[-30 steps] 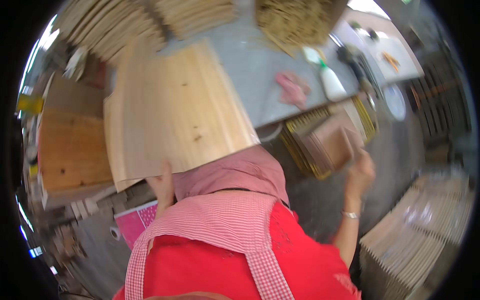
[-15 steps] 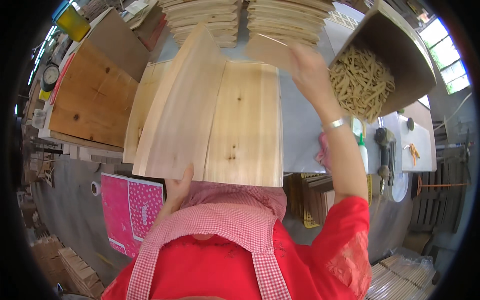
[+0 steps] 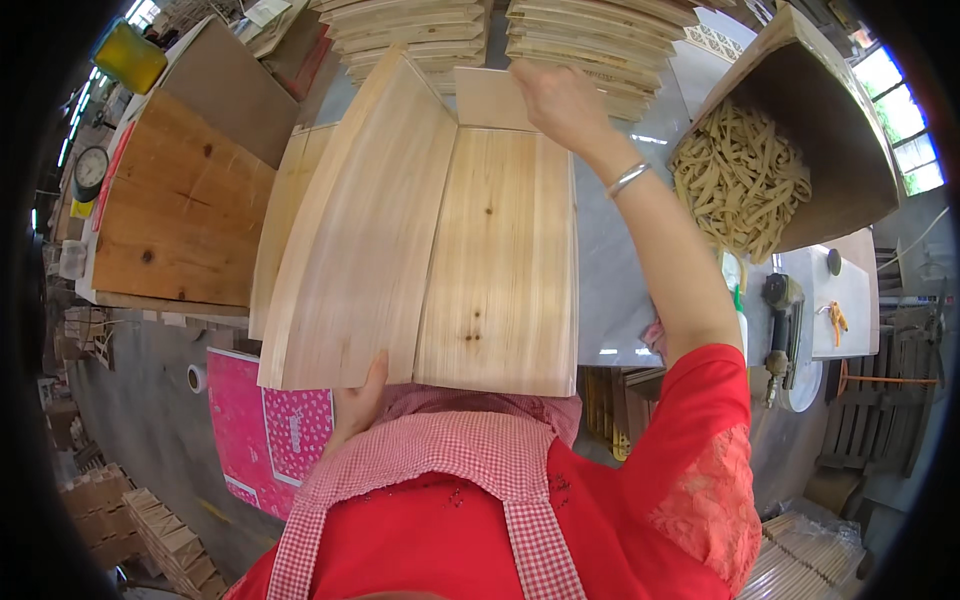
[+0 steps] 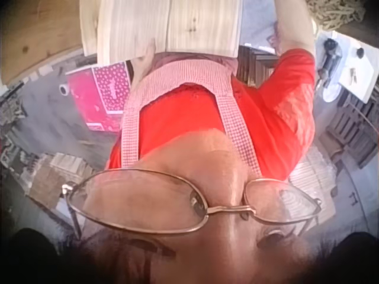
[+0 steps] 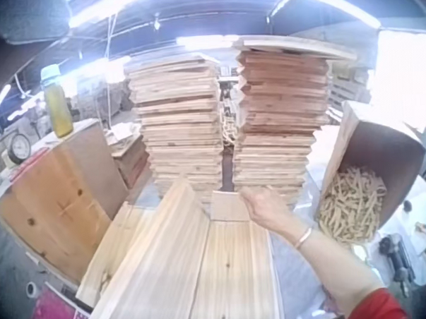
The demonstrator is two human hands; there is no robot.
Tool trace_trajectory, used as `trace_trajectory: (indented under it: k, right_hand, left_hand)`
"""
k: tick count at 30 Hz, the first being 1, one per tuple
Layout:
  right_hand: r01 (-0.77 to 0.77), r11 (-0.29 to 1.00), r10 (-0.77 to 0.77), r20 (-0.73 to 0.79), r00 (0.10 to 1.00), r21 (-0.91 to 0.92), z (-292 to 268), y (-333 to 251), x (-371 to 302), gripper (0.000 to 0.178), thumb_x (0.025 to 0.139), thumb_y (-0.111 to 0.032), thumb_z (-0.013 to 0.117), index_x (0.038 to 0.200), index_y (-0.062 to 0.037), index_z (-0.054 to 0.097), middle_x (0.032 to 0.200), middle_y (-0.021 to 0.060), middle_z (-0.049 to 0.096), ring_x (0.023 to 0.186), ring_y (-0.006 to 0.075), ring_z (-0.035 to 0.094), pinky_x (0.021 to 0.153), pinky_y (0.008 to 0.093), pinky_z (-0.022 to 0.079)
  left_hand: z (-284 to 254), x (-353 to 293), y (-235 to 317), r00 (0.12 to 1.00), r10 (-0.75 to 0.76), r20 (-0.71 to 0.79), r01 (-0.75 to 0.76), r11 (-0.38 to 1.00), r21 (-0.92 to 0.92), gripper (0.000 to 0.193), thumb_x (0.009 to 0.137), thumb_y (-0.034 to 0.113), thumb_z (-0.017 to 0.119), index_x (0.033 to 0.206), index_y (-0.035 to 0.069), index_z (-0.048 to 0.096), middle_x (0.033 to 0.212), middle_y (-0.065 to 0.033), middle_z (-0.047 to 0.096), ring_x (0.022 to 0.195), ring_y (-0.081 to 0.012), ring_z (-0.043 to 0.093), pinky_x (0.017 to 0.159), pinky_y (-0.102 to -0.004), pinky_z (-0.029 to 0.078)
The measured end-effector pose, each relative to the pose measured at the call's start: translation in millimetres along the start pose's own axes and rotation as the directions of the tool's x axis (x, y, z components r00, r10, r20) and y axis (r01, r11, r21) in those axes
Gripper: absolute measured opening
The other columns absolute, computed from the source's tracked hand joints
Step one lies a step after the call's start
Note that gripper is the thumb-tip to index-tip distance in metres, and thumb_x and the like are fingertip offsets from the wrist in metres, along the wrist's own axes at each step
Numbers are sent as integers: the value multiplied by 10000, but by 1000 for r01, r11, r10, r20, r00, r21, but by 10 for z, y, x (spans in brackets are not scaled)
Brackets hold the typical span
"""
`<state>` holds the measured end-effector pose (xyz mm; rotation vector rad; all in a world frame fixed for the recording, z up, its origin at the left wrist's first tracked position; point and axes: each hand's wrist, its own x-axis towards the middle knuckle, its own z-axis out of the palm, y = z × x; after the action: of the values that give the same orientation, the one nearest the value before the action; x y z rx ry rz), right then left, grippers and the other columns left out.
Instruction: The person is assembling wooden boxes by applying glue to wooden components and securing the structure with rubber bands.
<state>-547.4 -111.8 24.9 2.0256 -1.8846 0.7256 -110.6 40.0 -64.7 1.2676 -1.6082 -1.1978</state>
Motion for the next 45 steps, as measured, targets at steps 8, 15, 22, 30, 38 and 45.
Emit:
trace_trajectory:
  k: [8,15,22,30,38,45]
  right_hand:
    - [-112,993,116,249,961,-30,-5,-38,356,260,913,-308,588,1035,-88,654,915,175,699,900,376,667,783,494,518]
    - [-161,976,196,261,945,-148,101,-14,516,335,848,-374,670,1021,-88,658,986,135,713,965,340,670,788,483,527]
    - [-154,976,182,187,965,-154,94,-60,510,283,832,-349,688,967,-100,677,942,140,711,930,344,670,762,491,522]
    - [-101,986,125,183,975,-136,154,76,507,252,829,-343,692,918,-107,674,891,147,707,884,350,672,735,493,522]
    - [-40,978,84,209,974,-205,166,94,545,382,819,-402,715,982,-64,646,949,198,700,951,375,662,810,504,508]
    - [-195,766,393,-204,897,613,-706,-299,916,605,846,-421,732,1227,12,548,1179,234,642,1041,289,657,906,410,515]
  left_hand:
    - [-21,-50,19,996,24,86,-30,997,71,311,877,97,703,1146,-39,623,1054,-139,671,939,-226,650,821,-340,529]
    - [35,-89,152,990,30,135,-78,926,369,381,875,264,716,1168,31,645,1104,-154,684,1024,-290,664,859,-391,539]
    - [22,-156,165,982,-140,129,99,955,281,414,856,265,730,1196,50,633,1132,-162,671,1042,-292,658,886,-378,545]
    - [85,-32,-69,977,-48,209,-6,969,248,417,727,143,767,1095,13,620,963,-161,675,902,-309,675,833,-377,548]
    - [78,-76,-198,981,102,163,-155,922,356,334,769,195,748,1044,25,664,963,-182,689,903,-323,686,796,-417,551]
    - [-1,-35,333,958,92,271,-189,914,359,585,817,308,724,1291,8,557,1155,-272,639,1129,-386,622,922,-397,505]
